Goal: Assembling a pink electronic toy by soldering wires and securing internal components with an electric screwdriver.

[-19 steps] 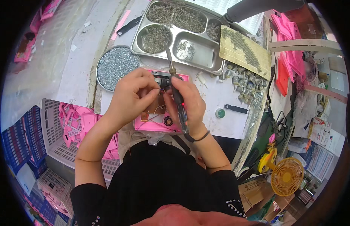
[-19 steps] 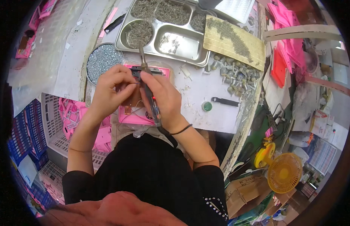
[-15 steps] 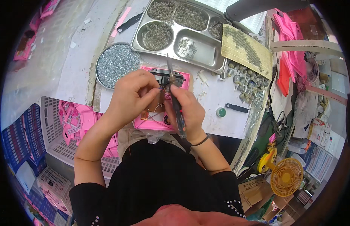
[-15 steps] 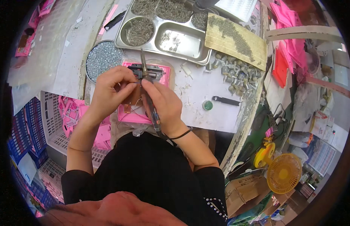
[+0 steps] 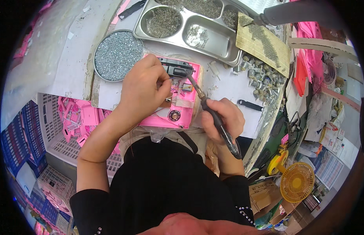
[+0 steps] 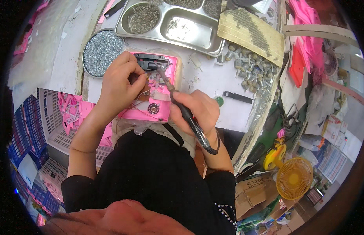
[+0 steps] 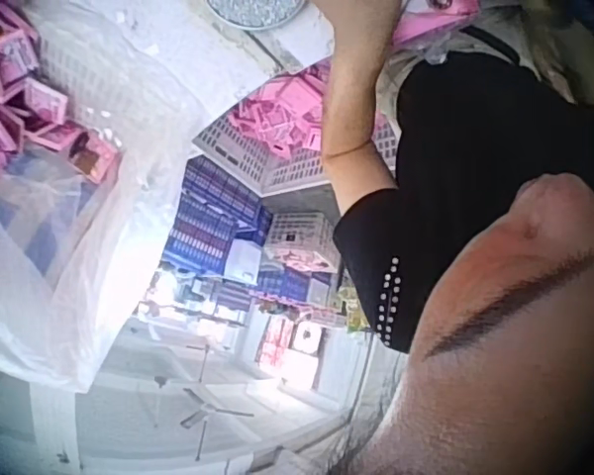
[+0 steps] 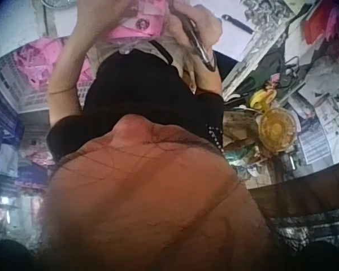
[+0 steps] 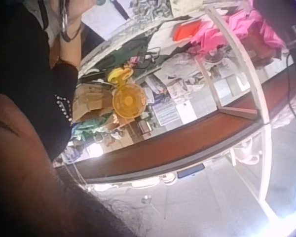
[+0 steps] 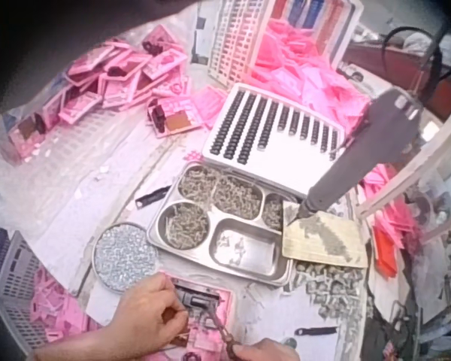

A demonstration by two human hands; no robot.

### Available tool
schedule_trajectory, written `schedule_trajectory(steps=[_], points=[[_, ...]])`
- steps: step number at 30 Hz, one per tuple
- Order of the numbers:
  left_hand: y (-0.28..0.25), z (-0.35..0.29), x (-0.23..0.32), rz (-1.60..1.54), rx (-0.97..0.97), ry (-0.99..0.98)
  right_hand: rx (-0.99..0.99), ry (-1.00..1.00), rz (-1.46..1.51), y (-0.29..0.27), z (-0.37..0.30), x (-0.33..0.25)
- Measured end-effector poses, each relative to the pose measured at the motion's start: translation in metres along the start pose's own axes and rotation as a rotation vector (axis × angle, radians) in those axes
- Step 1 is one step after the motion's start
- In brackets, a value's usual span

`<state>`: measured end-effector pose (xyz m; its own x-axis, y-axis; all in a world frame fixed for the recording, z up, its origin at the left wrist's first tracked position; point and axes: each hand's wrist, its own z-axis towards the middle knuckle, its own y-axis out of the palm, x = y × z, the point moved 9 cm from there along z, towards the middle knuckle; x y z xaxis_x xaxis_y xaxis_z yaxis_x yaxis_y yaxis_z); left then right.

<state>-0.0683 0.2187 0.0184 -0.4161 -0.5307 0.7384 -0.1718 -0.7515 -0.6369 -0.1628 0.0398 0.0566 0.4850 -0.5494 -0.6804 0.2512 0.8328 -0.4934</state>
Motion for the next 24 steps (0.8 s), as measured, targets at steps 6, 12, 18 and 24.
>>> schedule_trajectory(steps=[6,12,18,24], points=[[0.001,0.001,0.0,0.023,0.002,0.007,-0.04,-0.07,0.015,0.008,-0.004,-0.004],[0.001,0.0,-0.002,-0.026,-0.002,-0.015,-0.049,-0.094,0.015,0.012,-0.002,-0.002],[0.0,0.001,-0.001,-0.007,0.001,-0.006,-0.066,-0.103,-0.002,0.016,-0.001,-0.002],[0.0,0.001,0.0,-0.006,0.018,-0.01,-0.075,-0.1,-0.006,0.018,0.0,-0.002]])
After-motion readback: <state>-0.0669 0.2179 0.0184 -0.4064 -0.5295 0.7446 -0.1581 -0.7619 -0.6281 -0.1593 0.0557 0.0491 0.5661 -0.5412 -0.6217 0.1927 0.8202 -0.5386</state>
